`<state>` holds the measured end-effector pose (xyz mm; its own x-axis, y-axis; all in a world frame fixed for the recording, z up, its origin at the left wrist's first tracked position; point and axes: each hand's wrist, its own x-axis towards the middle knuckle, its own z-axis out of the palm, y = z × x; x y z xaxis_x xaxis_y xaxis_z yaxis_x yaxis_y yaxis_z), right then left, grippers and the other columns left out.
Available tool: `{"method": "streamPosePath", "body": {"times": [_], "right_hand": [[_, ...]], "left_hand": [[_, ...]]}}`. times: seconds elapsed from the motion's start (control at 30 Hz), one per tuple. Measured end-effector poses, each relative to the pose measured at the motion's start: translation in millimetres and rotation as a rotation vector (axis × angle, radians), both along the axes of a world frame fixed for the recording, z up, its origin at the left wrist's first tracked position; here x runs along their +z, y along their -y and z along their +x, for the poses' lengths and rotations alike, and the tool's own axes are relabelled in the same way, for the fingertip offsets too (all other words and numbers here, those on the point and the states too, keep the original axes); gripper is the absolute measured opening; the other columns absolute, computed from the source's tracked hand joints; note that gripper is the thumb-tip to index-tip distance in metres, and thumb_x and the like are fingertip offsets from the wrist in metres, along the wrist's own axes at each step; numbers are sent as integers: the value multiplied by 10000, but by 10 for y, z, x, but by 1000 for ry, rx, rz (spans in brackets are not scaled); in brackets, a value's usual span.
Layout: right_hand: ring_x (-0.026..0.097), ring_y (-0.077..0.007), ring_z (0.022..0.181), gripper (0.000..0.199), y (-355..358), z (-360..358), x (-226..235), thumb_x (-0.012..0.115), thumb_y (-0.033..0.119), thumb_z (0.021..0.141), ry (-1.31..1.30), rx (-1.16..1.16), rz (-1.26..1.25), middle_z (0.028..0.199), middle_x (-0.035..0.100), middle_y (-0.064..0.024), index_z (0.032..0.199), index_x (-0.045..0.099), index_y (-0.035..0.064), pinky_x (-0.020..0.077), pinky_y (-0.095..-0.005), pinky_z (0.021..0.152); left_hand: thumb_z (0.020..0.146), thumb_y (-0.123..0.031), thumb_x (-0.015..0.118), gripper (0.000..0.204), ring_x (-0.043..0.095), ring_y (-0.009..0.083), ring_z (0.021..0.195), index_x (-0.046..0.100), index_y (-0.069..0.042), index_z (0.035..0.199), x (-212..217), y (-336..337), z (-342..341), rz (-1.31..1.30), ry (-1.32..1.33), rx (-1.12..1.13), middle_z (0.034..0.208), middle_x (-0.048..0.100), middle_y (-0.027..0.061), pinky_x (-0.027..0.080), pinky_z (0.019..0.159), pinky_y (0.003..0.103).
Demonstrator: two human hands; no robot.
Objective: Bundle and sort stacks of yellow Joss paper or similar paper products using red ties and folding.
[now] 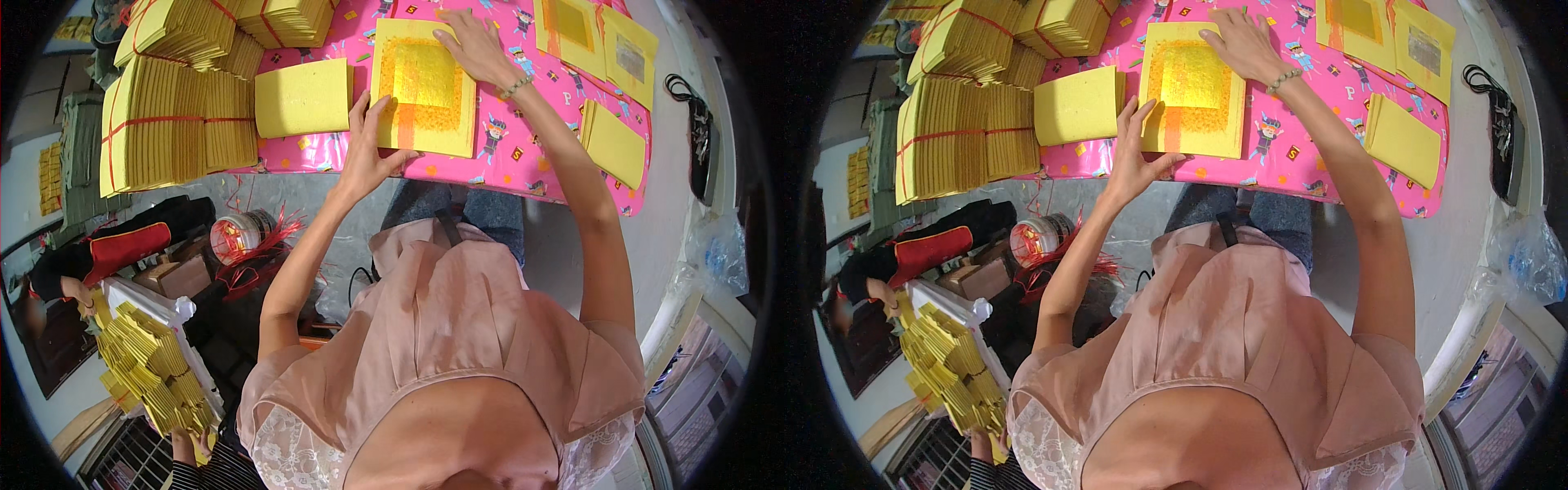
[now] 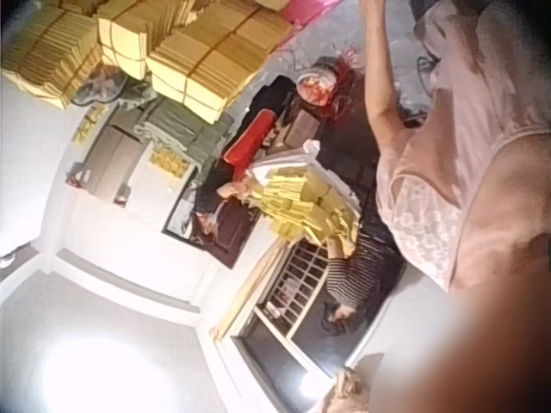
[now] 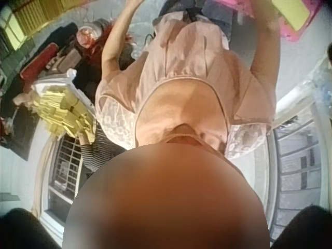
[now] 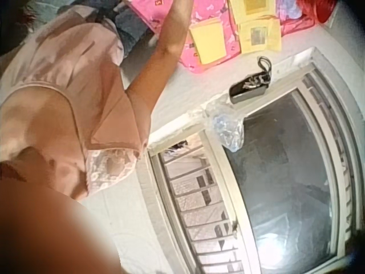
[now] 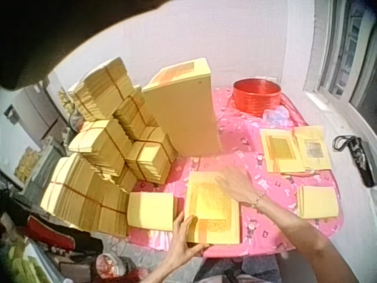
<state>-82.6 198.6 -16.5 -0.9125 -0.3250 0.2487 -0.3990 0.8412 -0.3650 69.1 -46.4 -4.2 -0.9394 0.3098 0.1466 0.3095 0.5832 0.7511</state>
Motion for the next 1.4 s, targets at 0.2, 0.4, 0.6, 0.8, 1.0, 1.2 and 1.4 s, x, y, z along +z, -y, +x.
{"method": "streamPosePath", "body": {"times": [0.2,0.4,0.6,0.8,1.0,1.2,1.4], "right_hand": [[549,-278,995,342,-19,744,514,556,348,918,-139,208,-74,1039,567,-119,1098,571,57,390,-432,865],[554,-265,898,324,39,1385,474,670,328,821,28,425,37,935,553,-89,987,589,62,440,-388,773],[570,-249,792,212,5,1361,384,705,235,796,19,473,-37,857,573,-72,875,637,50,473,-364,677],[563,-206,717,175,-29,1261,410,676,174,849,342,406,-285,836,584,-71,808,662,5,449,-323,617],[540,-153,709,200,-52,1205,407,660,187,883,511,369,-336,832,573,-53,858,670,-11,427,-292,609],[542,-146,723,201,-59,1193,393,656,186,889,562,363,-368,846,577,-52,870,670,-14,432,-280,619],[542,-139,736,198,-65,1188,387,654,184,893,539,382,-356,855,577,-51,880,670,-13,437,-274,629]], "left_hand": [[666,-223,847,863,263,433,1361,386,-103,1386,69,18,54,-44,-96,-55,1457,234,240,321,1102,484],[681,-148,804,595,429,376,1200,554,-99,1219,244,50,25,-231,-239,-145,1259,493,144,423,986,449],[715,-119,761,309,555,276,945,673,-75,1008,217,171,-91,-173,-198,-223,978,633,75,485,837,378],[765,-136,734,205,595,255,901,722,-66,957,300,266,-215,-100,-63,-267,982,690,72,501,804,367],[832,-165,704,163,633,228,908,733,-50,943,327,259,-244,-122,58,-226,982,710,89,512,798,333],[834,-156,700,160,636,218,884,730,-48,948,344,241,-249,-131,48,-221,955,714,88,512,783,327],[835,-159,700,165,626,210,854,733,-54,957,346,243,-257,-123,51,-222,960,713,79,505,741,317]]}}
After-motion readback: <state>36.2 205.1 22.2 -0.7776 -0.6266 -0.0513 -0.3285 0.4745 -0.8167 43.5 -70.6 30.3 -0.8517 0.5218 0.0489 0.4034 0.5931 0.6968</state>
